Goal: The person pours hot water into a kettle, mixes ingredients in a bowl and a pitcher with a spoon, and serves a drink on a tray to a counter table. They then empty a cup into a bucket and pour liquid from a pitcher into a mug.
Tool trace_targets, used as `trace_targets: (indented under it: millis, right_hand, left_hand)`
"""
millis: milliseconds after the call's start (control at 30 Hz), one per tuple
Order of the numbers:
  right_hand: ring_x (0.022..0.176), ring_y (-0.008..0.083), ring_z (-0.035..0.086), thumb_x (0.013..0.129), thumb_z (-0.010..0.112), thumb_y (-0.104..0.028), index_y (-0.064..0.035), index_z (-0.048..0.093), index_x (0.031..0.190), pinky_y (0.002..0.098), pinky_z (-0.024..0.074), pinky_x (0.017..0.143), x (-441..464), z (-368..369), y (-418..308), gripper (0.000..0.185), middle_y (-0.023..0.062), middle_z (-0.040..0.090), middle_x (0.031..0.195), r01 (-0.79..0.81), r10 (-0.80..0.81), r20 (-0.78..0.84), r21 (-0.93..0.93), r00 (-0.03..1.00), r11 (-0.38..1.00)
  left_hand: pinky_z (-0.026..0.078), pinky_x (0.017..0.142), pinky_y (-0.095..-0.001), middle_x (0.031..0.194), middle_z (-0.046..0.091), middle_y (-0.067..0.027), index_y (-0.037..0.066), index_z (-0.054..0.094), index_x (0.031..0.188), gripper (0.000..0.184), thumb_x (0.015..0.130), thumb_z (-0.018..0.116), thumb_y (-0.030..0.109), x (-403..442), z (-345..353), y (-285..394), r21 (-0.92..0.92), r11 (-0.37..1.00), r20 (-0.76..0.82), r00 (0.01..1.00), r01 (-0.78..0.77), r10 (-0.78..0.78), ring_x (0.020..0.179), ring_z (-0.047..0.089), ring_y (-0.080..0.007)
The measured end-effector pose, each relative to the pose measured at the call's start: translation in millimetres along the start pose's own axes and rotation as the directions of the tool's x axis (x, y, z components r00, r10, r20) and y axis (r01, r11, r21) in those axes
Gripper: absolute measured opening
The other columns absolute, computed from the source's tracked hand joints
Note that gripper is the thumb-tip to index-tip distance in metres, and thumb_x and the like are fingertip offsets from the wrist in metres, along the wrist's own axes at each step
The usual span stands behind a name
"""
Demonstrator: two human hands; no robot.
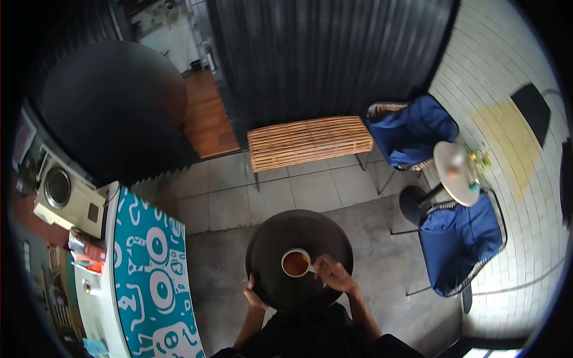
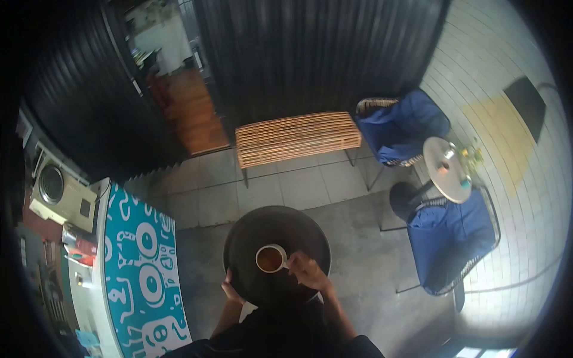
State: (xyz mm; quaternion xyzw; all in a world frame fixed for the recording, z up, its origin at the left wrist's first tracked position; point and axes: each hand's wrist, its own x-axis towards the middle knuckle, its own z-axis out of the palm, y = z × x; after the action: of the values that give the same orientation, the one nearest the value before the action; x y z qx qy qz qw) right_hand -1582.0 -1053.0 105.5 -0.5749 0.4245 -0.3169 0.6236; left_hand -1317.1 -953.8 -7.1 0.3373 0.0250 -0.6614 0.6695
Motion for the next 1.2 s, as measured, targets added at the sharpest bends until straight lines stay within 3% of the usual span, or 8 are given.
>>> trace_targets:
  millis: [267,367,433,700,1033,1100,1133,1200]
  right_hand:
    - [0.084,0.0271,0.065,0.091,0.068,-0.006,0.0012,0.062,0.104,0.0342,0.0507,0.072,214,-13,-57,0.016,0.0147,0.064,0.088,0.399,-0.605,-0.103,-0.663,0.789,0.633]
    - [0.1,0.0168,0.062,0.099,0.063,-0.022,0.001,0.061,0.114,0.0349,0.0504,0.085,301,10,-44,0.028,0.0128,0.065,0.111,0.394,-0.486,-0.023,-0.553,0.874,0.734]
    - [0.099,0.0158,0.061,0.101,0.061,-0.035,-0.0015,0.06,0.122,0.0342,0.05,0.085,357,42,-32,0.039,0.0055,0.065,0.109,-0.099,0.105,0.161,-0.048,0.981,0.994]
    - [0.102,0.0165,0.056,0.105,0.053,-0.039,0.0058,0.062,0.112,0.0347,0.0449,0.093,510,218,-48,0.047,0.0076,0.063,0.105,-0.113,0.132,0.107,-0.164,0.986,0.98]
    - [0.068,0.0065,0.038,0.107,0.052,-0.036,-0.0052,0.05,0.076,0.0285,0.0355,0.06,663,332,-82,0.043,-0.0065,0.042,0.072,0.088,-0.086,0.071,-0.028,0.994,0.996]
    - [0.075,0.0102,0.04,0.105,0.053,-0.038,-0.0003,0.054,0.083,0.0293,0.0377,0.066,704,346,-87,0.044,-0.0026,0.046,0.076,0.089,-0.083,0.112,-0.044,0.99,0.995]
    - [0.077,0.0104,0.042,0.106,0.053,-0.037,-0.0007,0.054,0.084,0.0298,0.0384,0.068,721,357,-99,0.043,-0.0018,0.047,0.077,0.082,-0.07,0.104,-0.108,0.992,0.991]
    - [0.077,0.01,0.042,0.106,0.053,-0.035,-0.0011,0.054,0.083,0.0296,0.0382,0.068,767,377,-113,0.041,-0.0023,0.046,0.077,0.092,-0.073,0.133,-0.145,0.988,0.985]
  left_hand:
    - [0.041,0.108,-0.0565,0.141,0.054,-0.0184,0.0,0.049,0.142,0.07,0.092,0.062,0.047,63,13,79,-0.226,0.908,-0.151,0.933,-0.354,0.326,0.127,0.052,-0.0409]
    - [0.043,0.107,-0.0547,0.139,0.056,-0.0175,0.001,0.05,0.141,0.067,0.093,0.06,0.047,78,21,116,-0.26,0.842,-0.264,0.873,-0.473,0.41,0.124,0.054,-0.0396]
    - [0.044,0.106,-0.052,0.136,0.059,-0.0173,0.001,0.052,0.139,0.064,0.095,0.058,0.046,90,23,151,-0.268,0.829,-0.326,0.856,-0.491,0.402,0.122,0.056,-0.0373]
    - [0.05,0.096,-0.0473,0.116,0.068,-0.014,0.003,0.064,0.121,0.046,0.095,0.054,0.039,170,-13,337,-0.302,0.78,-0.481,0.794,-0.548,0.371,0.104,0.064,-0.0322]
    - [0.052,0.095,-0.0397,0.112,0.069,-0.0084,0.003,0.065,0.121,0.042,0.094,0.056,0.034,257,-26,517,0.082,0.81,-0.45,0.703,-0.581,0.55,0.103,0.065,-0.0233]
    - [0.051,0.097,-0.0388,0.114,0.068,-0.009,0.003,0.064,0.122,0.043,0.096,0.055,0.036,293,-44,529,0.297,0.68,-0.392,0.564,-0.67,0.727,0.106,0.064,-0.0231]
    - [0.051,0.098,-0.0389,0.116,0.067,-0.0103,0.003,0.064,0.124,0.044,0.097,0.053,0.036,331,-86,533,0.458,0.298,-0.092,0.288,-0.838,0.953,0.108,0.063,-0.0238]
    - [0.048,0.102,-0.0429,0.123,0.064,-0.0139,0.002,0.061,0.13,0.05,0.095,0.056,0.036,339,-73,577,0.104,0.785,-0.45,0.676,-0.61,0.584,0.12,0.058,-0.0268]
